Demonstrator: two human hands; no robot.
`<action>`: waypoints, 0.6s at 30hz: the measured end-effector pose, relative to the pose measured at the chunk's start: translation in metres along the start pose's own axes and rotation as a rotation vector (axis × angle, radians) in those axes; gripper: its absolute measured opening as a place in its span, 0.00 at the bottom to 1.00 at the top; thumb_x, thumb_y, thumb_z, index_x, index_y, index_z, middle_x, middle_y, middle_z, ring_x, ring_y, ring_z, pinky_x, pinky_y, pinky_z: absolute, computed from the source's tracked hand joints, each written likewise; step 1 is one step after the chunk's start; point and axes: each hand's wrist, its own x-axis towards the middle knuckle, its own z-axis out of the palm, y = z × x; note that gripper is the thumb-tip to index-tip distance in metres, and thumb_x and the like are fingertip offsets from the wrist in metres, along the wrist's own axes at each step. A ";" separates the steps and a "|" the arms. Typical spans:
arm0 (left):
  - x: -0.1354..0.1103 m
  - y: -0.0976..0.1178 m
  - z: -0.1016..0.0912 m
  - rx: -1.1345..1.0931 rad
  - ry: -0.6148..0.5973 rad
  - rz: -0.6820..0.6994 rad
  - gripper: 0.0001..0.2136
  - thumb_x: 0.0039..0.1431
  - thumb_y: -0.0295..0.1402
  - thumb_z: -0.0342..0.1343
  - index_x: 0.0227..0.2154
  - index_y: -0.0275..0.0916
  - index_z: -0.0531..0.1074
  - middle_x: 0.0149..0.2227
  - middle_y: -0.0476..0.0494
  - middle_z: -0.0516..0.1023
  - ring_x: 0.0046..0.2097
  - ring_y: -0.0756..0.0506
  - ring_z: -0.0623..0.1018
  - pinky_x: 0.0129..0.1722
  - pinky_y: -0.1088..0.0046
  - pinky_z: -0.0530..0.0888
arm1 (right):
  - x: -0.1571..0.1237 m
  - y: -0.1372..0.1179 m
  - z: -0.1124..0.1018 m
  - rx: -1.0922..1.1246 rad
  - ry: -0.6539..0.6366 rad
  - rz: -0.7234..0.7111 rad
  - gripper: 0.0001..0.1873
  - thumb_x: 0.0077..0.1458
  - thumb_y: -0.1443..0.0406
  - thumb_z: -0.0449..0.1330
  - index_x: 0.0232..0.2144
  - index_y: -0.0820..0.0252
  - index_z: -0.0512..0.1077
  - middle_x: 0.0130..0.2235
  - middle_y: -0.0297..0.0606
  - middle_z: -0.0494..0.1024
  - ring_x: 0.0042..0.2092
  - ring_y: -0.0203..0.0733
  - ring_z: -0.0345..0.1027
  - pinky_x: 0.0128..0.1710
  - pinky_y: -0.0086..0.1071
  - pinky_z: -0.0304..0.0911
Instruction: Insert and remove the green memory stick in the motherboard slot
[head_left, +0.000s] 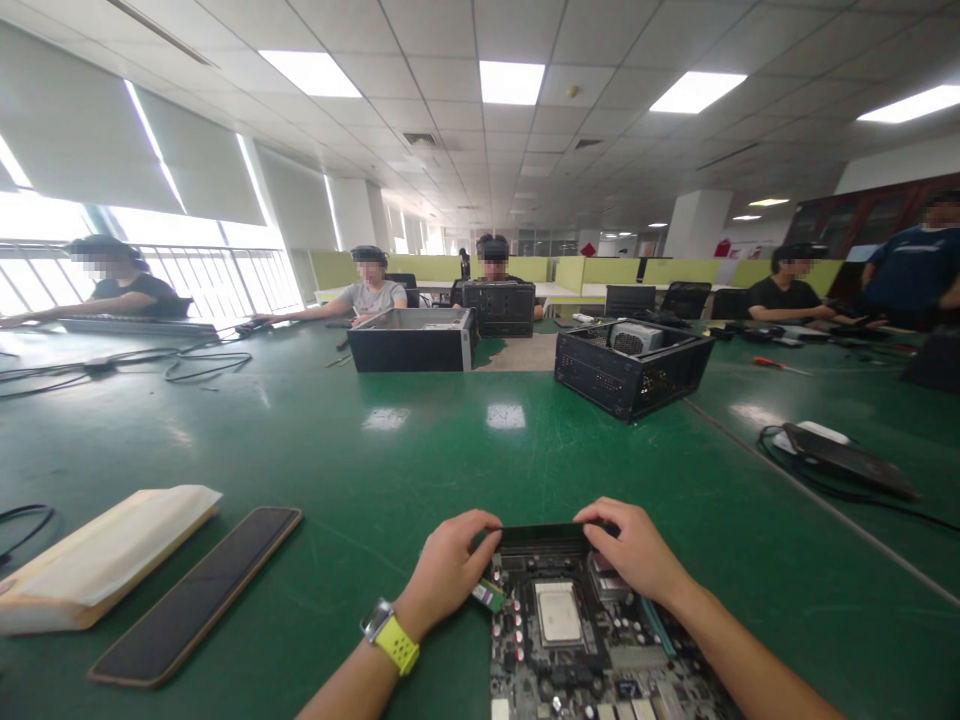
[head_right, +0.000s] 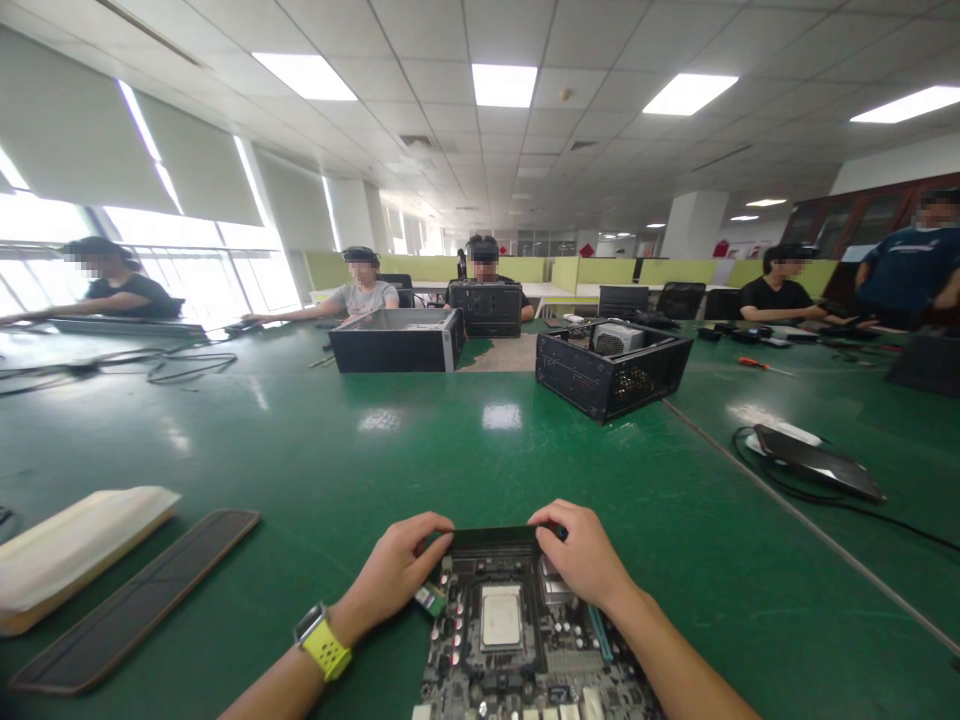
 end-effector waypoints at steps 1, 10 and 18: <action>0.000 0.000 0.000 0.001 0.002 0.001 0.09 0.61 0.32 0.47 0.35 0.41 0.73 0.36 0.47 0.77 0.39 0.46 0.75 0.38 0.74 0.69 | 0.000 0.001 -0.001 0.002 -0.001 0.002 0.11 0.50 0.68 0.53 0.30 0.59 0.76 0.33 0.36 0.77 0.37 0.41 0.69 0.40 0.33 0.61; 0.000 -0.003 0.001 -0.002 0.013 0.003 0.08 0.61 0.32 0.49 0.35 0.41 0.73 0.35 0.48 0.77 0.38 0.46 0.75 0.37 0.74 0.68 | 0.001 0.003 -0.005 0.051 -0.054 0.018 0.12 0.51 0.67 0.54 0.32 0.58 0.78 0.34 0.36 0.79 0.38 0.41 0.70 0.42 0.34 0.61; 0.000 -0.005 0.001 -0.003 0.031 0.013 0.08 0.61 0.32 0.48 0.35 0.40 0.72 0.34 0.48 0.77 0.36 0.47 0.74 0.35 0.75 0.68 | 0.001 0.003 -0.006 0.070 -0.059 0.022 0.12 0.54 0.65 0.54 0.35 0.58 0.78 0.36 0.37 0.79 0.39 0.42 0.70 0.43 0.35 0.61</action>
